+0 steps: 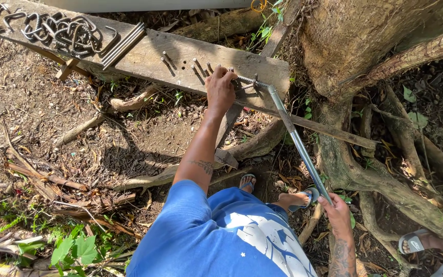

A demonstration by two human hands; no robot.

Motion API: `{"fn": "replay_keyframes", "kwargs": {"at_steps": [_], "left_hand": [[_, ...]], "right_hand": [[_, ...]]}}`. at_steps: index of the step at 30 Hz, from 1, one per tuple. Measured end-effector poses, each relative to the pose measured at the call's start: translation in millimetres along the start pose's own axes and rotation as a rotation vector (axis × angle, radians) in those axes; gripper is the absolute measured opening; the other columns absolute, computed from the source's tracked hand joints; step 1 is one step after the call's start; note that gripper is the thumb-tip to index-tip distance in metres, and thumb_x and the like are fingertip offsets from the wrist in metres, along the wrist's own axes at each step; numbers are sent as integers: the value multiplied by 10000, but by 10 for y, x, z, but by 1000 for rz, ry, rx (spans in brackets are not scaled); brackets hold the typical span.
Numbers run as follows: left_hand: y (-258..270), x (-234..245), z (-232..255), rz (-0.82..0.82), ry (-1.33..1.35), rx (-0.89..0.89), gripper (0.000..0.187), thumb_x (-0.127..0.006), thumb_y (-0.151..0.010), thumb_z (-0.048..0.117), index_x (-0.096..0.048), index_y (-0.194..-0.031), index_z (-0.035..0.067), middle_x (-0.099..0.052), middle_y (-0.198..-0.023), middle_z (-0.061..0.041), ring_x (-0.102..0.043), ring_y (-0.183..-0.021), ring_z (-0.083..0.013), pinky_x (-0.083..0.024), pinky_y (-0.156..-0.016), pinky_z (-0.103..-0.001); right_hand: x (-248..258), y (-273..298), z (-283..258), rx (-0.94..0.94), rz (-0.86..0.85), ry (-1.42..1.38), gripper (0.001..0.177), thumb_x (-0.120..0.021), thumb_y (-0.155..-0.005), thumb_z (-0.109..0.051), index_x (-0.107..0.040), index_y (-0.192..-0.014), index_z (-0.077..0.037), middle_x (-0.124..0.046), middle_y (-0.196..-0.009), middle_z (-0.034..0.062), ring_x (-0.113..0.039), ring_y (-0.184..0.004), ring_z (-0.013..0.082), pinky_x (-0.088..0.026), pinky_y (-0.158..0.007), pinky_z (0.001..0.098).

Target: Bending metal rebar using a pipe as leverage against a wooden jig with nails.

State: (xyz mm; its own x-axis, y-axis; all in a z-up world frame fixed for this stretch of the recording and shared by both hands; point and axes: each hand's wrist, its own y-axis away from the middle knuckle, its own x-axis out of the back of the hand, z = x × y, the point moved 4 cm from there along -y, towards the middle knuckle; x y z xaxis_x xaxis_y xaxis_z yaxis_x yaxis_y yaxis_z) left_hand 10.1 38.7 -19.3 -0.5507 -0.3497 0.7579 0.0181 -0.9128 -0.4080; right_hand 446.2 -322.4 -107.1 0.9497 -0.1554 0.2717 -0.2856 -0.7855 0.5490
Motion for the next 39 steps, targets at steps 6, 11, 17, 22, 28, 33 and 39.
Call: {"fn": "replay_keyframes", "kwargs": {"at_steps": [6,11,17,22,28,33,39], "left_hand": [[4,10,11,11,6,-9,257,-625,-898,-28,-772,-972,170,-600,-992,-21,-582,-922,-164,-412,-863,-344],[-7,31,29,4,0,-11,253,-626,-885,-25,-763,-966,172,-593,-988,-22,-586,-919,-168,-410,-870,-353],[-8,24,23,-1,-6,-10,248,-630,-884,-22,-761,-970,170,-588,-981,-22,-583,-914,-170,-409,-877,-354],[-20,58,37,-10,-19,-11,244,-639,-878,-19,-762,-982,165,-588,-991,-23,-584,-921,-170,-407,-870,-351],[-20,-9,-22,-17,-23,-10,245,-653,-868,-14,-761,-989,169,-587,-1012,-35,-583,-938,-175,-414,-868,-345],[-22,-1,-9,-20,-34,-18,256,-654,-859,-19,-759,-990,175,-581,-1011,-32,-585,-942,-169,-419,-887,-358],[-22,44,36,-40,-25,0,256,-647,-861,-21,-759,-986,172,-578,-1010,-36,-581,-942,-177,-419,-870,-353]], "right_hand": [[-11,1,-13,-5,6,17,559,-816,-797,-378,-669,-1179,4,-588,-759,-7,-495,-602,68,-403,-499,209],[-10,2,2,9,15,26,531,-810,-810,-366,-676,-1169,1,-578,-743,-7,-480,-588,69,-380,-486,213],[-20,9,-3,27,18,28,527,-808,-810,-357,-681,-1171,5,-597,-744,-7,-467,-576,73,-352,-475,218],[-34,19,-30,20,13,14,543,-815,-805,-361,-679,-1170,18,-601,-742,0,-480,-584,74,-364,-487,219],[-34,17,-39,6,6,11,558,-815,-802,-370,-671,-1171,24,-588,-732,-2,-489,-593,75,-374,-499,216],[-30,-6,-17,19,-4,-10,563,-820,-800,-367,-664,-1170,28,-573,-726,-12,-489,-597,70,-375,-501,216],[-27,6,-10,2,-15,-10,577,-822,-797,-374,-665,-1174,33,-566,-724,3,-483,-587,83,-376,-497,232]]}}
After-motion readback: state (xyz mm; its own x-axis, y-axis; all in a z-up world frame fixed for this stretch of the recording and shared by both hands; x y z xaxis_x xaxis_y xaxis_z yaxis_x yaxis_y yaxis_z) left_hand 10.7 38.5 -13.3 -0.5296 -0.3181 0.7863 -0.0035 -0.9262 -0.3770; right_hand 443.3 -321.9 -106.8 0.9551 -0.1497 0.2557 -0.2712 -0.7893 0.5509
